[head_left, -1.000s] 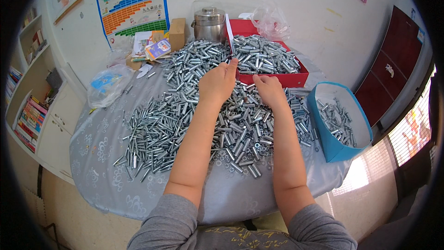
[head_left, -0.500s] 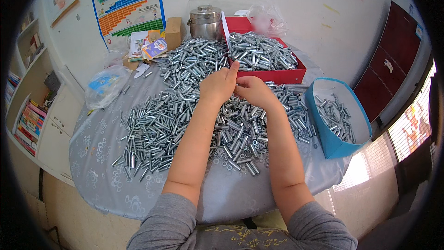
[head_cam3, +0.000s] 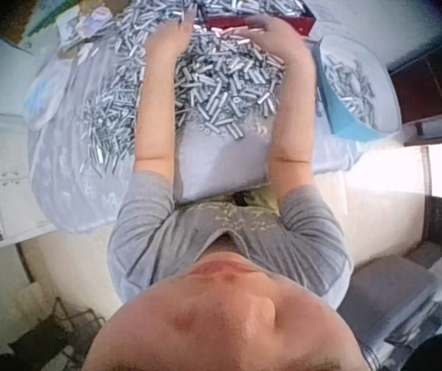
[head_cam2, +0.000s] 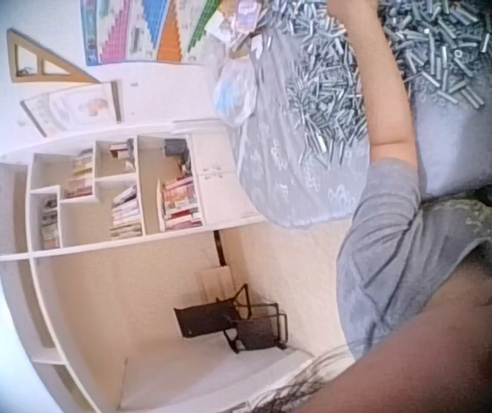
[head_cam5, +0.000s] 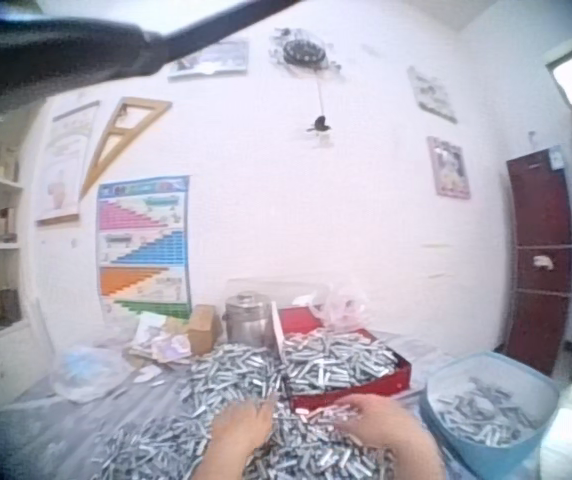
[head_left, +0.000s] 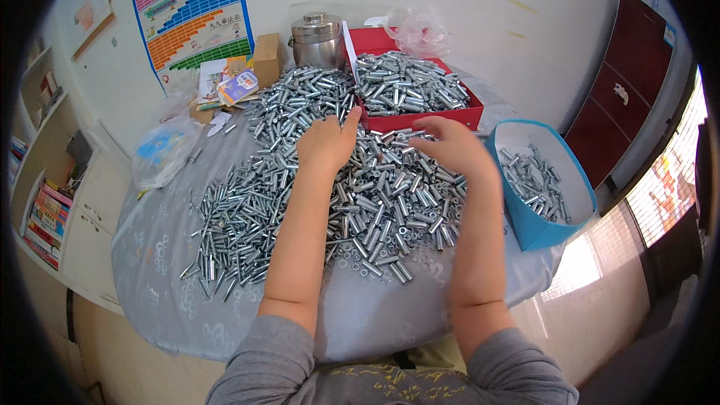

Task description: The person repeatedly picks small metal fasteners from a large pile on a table, inserts a small ring into each fastener, and places the assembled unit into a blue container. The process is continuous and repetitive throughout the clip.

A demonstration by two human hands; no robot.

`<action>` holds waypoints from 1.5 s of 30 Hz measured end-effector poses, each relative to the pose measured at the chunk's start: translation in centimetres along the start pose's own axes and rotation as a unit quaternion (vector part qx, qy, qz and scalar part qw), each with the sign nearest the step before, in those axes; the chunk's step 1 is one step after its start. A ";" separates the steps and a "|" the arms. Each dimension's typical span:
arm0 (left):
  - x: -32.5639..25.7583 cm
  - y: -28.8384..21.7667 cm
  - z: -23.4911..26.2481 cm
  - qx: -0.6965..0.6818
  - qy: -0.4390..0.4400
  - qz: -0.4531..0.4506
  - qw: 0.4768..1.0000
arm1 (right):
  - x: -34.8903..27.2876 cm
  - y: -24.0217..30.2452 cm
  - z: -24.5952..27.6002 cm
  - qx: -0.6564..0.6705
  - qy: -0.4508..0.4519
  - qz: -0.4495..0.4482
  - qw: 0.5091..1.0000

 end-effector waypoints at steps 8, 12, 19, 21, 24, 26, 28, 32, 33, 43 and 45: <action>-0.6 -2.6 -0.4 -0.083 0.036 -0.062 0.994 | 1.1 -13.0 12.8 -0.470 -0.077 -0.177 0.861; -0.5 -3.0 -1.1 -0.086 0.060 -0.072 0.992 | -1.4 -22.8 8.0 -0.294 0.183 -0.284 0.894; -0.9 -3.1 -0.8 -0.089 0.047 -0.087 0.991 | -0.2 -25.4 5.6 -0.386 0.196 -0.185 0.882; -0.9 -3.2 -0.9 -0.071 0.025 -0.096 0.993 | 0.1 -25.1 5.5 -0.396 0.173 -0.140 0.891; -1.1 -3.2 -1.0 -0.082 0.032 -0.095 0.992 | -0.3 -23.8 6.1 -0.373 0.159 -0.156 0.901; -1.2 -3.3 -1.1 -0.086 0.035 -0.097 0.991 | -0.3 -22.9 6.5 -0.332 0.185 -0.172 0.909; -1.3 -3.3 -1.0 -0.088 0.036 -0.098 0.991 | 0.4 -21.7 8.0 -0.337 0.111 -0.147 0.923; -1.5 -3.9 -0.6 -0.102 0.035 -0.106 0.989 | 2.2 -21.0 10.5 -0.228 0.096 -0.122 0.961; -1.5 -4.1 -0.6 -0.108 0.034 -0.109 0.988 | 2.1 -20.2 11.1 -0.139 0.088 -0.154 0.974; -2.0 -4.6 1.8 -0.143 -0.038 -0.133 0.980 | -2.3 -0.4 4.0 0.407 0.316 -0.043 0.856; -2.0 -4.8 2.2 -0.145 -0.040 -0.135 0.979 | -3.0 1.0 1.6 0.408 0.349 -0.047 0.842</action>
Point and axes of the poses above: each hand's wrist, its own x-axis towards the middle knuckle, its own z-axis out of the back of the hand, y = z × x, the point moved 9 cm from there along x, towards the middle knuckle, and after that the axes turned 14 degrees about -z, right-handed, at the moved point
